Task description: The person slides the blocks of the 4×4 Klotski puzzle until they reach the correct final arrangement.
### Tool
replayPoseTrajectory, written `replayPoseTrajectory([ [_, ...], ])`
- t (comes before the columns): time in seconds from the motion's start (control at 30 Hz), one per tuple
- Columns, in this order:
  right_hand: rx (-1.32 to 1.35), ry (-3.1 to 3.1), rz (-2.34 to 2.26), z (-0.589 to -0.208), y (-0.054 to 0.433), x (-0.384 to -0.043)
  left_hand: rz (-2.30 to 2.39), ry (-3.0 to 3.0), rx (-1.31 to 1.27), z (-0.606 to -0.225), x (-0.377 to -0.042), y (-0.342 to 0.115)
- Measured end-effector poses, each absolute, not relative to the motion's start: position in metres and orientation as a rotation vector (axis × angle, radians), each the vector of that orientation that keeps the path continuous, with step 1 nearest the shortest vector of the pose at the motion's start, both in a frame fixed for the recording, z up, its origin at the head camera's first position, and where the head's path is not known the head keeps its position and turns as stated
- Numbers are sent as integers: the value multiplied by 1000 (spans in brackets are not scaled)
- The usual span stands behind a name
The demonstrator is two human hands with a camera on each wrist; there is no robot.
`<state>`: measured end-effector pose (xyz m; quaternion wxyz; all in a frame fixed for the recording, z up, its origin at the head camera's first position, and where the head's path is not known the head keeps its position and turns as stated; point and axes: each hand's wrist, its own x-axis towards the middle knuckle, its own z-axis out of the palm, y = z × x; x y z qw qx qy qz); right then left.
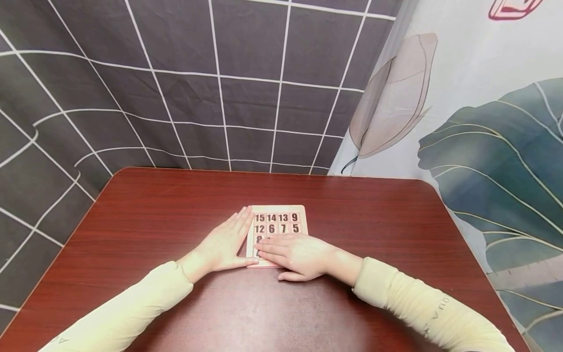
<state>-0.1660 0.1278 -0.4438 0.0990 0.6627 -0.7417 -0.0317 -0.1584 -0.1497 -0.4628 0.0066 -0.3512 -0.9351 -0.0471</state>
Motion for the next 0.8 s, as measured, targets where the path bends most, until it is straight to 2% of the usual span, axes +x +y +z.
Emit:
replayPoseTrajectory([
  [0.17,1955,-2178,-45,-436,137,-164,-157,-2944,-1098,-461,-158,-150],
  [0.57,1902,-2175,7,-445,179,-159,-193,-2943,-1093,-461,-158,-149],
  [0.8,1914,-2169,6,-451,176,-158,-207,-2937,-1089,-462,-158,-149],
])
